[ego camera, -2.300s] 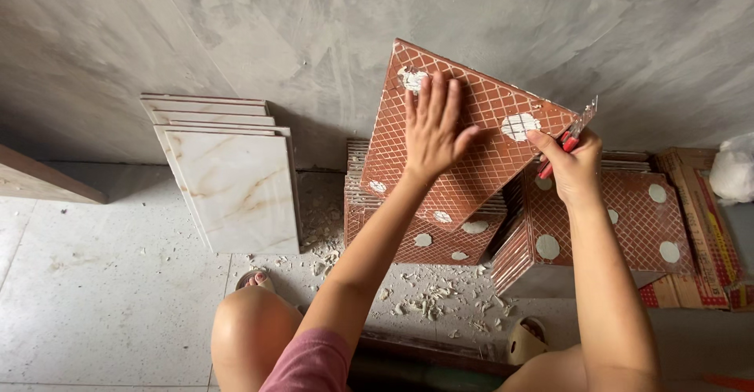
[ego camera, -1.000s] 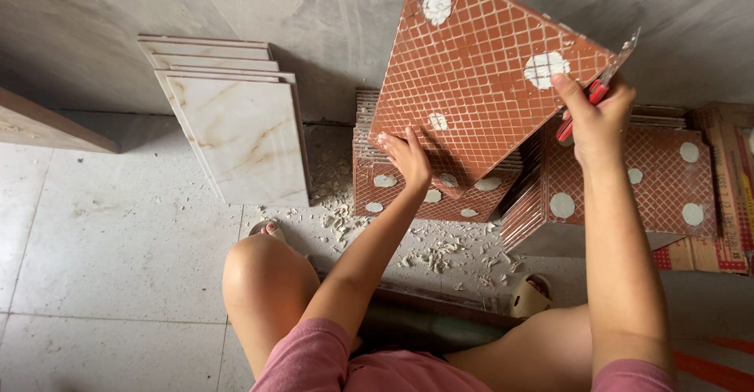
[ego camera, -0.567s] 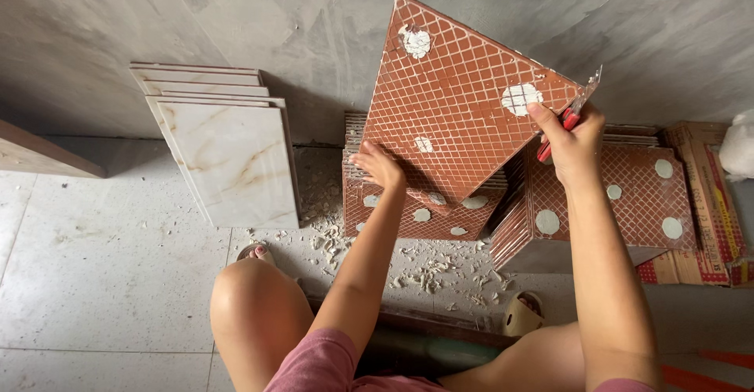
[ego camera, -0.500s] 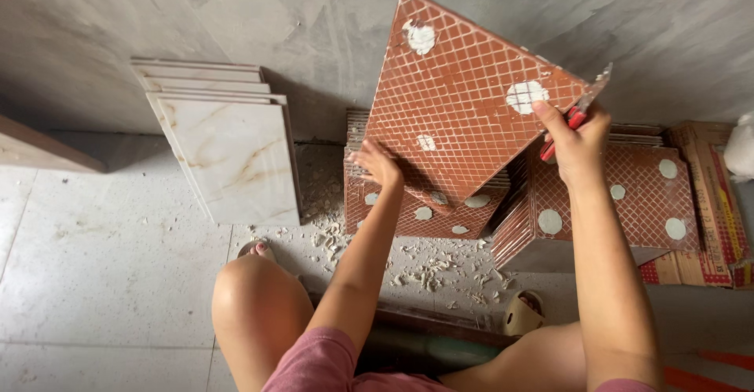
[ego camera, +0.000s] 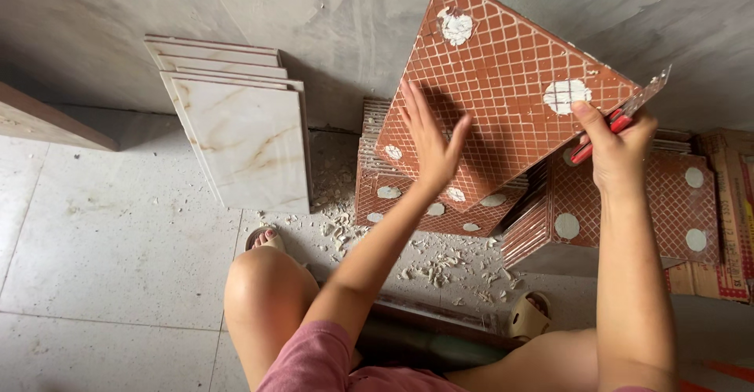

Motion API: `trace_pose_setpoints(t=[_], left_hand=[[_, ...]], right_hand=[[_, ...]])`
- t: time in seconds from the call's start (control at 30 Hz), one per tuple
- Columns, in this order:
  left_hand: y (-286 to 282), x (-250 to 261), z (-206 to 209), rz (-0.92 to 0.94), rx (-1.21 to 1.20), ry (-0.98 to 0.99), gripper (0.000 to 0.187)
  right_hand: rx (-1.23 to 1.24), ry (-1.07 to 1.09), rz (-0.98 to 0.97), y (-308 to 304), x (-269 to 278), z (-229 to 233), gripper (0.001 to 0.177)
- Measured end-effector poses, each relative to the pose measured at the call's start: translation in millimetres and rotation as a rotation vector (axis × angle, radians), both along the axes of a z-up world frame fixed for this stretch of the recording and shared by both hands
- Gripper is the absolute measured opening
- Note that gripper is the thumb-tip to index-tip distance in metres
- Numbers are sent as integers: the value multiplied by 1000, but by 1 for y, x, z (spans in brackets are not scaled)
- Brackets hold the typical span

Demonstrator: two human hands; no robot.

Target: The person scrapes dried adhesive residue from the back of square ceramic tiles using a utility knife. They work on one tile at a time, scraping the white spots and then placing the tile aside.

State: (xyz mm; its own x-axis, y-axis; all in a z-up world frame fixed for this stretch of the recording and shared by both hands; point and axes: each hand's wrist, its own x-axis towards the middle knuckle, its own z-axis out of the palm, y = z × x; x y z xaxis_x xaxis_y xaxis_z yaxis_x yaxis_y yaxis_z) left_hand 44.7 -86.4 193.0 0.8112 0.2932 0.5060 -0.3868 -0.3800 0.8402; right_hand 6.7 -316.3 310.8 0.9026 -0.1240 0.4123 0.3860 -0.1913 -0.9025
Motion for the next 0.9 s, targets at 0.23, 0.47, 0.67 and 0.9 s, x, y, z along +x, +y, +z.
trace_pose_setpoints(t=[0.23,0.47,0.67,0.9], left_hand=[[53,84,96,61,43,214,89],[73,84,99,-305,-609,109,44],[82,75,83,-447,-652,96,27],[88,75,75,-625,-709,15,25]], right_hand=[[-47,53,-39,4,4,7,16],[-47,59,-33,4,5,6,15],[-44,39,-54,3,5,1,17],[-31,137,-228,15,-8,-10,22]])
